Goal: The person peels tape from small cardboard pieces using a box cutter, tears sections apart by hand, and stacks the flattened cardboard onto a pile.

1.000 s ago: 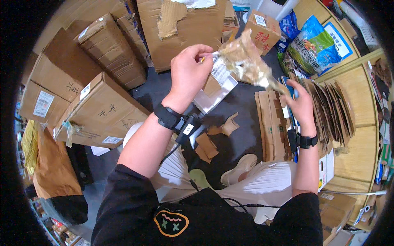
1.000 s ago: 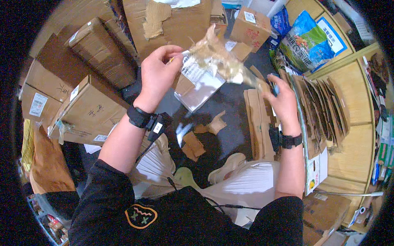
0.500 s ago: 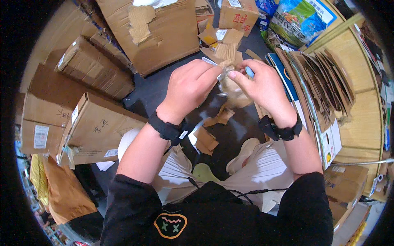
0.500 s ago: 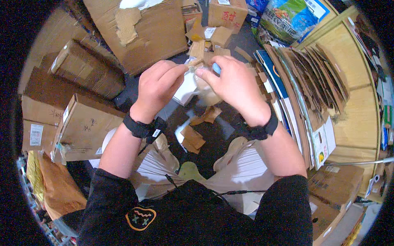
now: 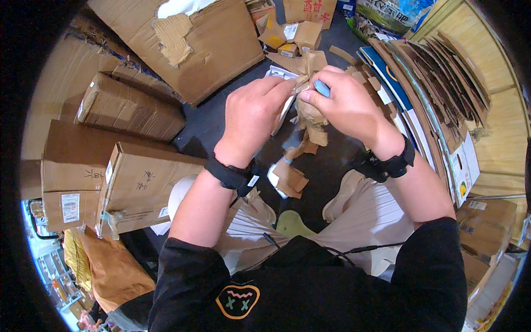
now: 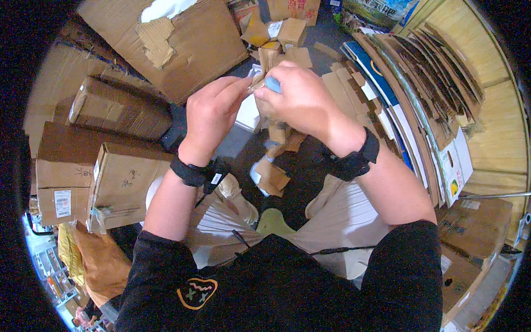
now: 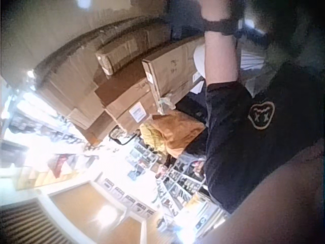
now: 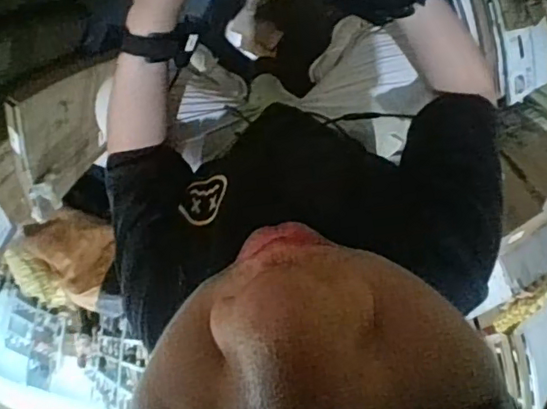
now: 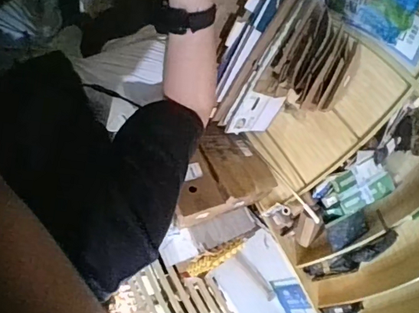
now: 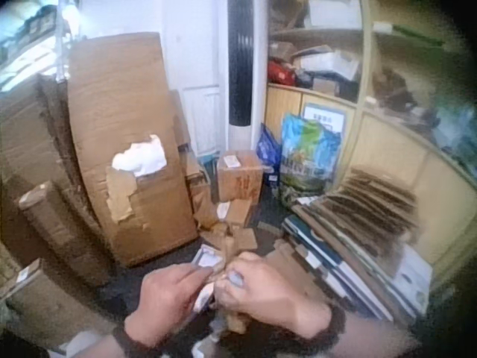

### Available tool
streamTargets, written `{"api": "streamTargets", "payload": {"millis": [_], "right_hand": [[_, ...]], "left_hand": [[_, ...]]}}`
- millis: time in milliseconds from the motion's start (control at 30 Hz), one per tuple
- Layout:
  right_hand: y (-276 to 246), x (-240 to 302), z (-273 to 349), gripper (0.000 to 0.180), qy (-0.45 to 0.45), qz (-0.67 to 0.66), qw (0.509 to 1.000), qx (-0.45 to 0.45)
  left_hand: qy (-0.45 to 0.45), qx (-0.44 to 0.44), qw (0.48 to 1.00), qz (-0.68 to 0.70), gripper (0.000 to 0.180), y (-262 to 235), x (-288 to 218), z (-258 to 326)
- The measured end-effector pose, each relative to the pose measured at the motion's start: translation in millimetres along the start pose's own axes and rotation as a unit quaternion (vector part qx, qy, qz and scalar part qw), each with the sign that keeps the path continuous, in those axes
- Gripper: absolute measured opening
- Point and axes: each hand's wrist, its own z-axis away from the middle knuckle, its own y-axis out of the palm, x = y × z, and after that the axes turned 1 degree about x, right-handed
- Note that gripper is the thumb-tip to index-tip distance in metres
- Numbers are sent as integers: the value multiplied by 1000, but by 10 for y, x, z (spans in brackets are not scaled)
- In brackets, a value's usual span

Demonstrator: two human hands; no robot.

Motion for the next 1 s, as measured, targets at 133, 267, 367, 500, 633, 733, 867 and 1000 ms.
{"api": "streamTargets", "payload": {"millis": [133,267,367,500,633,733,867,1000], "right_hand": [[-41,-28,-16,34,6,-29,999,23],[-46,-23,-27,27,13,-63,997,47],[-38,-110,-9,29,6,-84,994,63],[-31,-92,35,26,11,-89,992,85],[-53,-18,29,23,-17,-11,996,83],[-85,54,29,17,4,14,995,102],[-172,2,59,17,-12,21,993,119],[-205,41,86,16,-26,-30,993,114]], "left_hand": [[-43,69,996,32,17,-50,-11,-12],[-129,72,981,125,11,-45,21,-9],[-247,85,943,205,12,-73,46,-16],[-350,115,900,233,21,-168,170,-26],[-365,122,901,200,24,-168,182,-19],[-383,112,891,217,25,-89,271,33],[-474,15,839,266,26,-127,603,82],[-435,14,863,255,24,-67,704,124]]}}
